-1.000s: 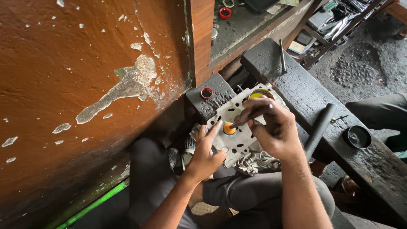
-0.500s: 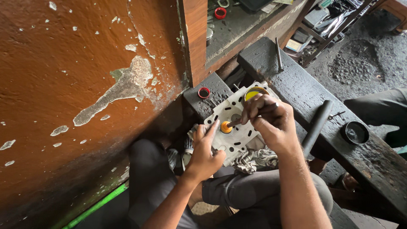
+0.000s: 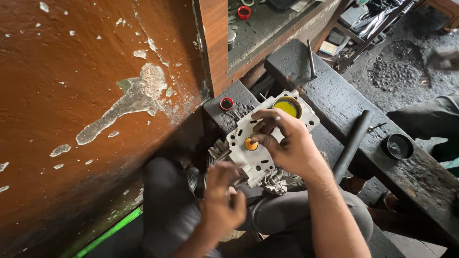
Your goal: The person sits on the floor and works on a white engine cylinder head. They use a small brush to apply yellow grease to the valve seats and then insert valve components into the head. The person also wipes the parts with a cloth and uses a metal rod to adjust the components.
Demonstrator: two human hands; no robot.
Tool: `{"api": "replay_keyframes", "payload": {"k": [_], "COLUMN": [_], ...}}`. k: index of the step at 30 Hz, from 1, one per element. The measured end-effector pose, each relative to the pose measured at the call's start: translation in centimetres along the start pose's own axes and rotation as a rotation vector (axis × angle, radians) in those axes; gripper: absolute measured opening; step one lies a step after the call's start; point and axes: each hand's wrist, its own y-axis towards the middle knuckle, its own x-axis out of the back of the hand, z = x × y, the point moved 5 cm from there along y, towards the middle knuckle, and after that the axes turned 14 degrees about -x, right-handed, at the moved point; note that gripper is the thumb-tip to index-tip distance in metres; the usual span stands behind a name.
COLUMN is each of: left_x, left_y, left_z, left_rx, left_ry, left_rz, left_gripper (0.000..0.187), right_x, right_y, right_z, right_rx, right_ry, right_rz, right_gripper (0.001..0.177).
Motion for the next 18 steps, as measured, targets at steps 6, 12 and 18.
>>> {"api": "replay_keyframes", "payload": {"k": [6, 12, 18], "left_x": [-8.2, -16.7, -28.1], "left_y": [-5.6, -6.3, -7.1], "left_z": [-3.0, -0.1, 7.8], "left_rx": [0.036, -0.123, 0.238], "left_ry": [-0.365, -0.294, -0.486], "left_rz": [0.465, 0.336, 0.595], "left_gripper": [0.057, 0.045, 0.043], "right_x": [0.5, 0.0, 0.1], "right_y": [-0.4, -0.3, -0.2], "right_z": [0.2, 0.8, 0.2], "right_rx": [-0.057, 0.12, 0.196], "right_ry": [-0.084, -0.199, -0.217], "right_rz": [-0.068, -0.107, -0.111], "right_gripper": [0.054, 0.049, 0.059]}}
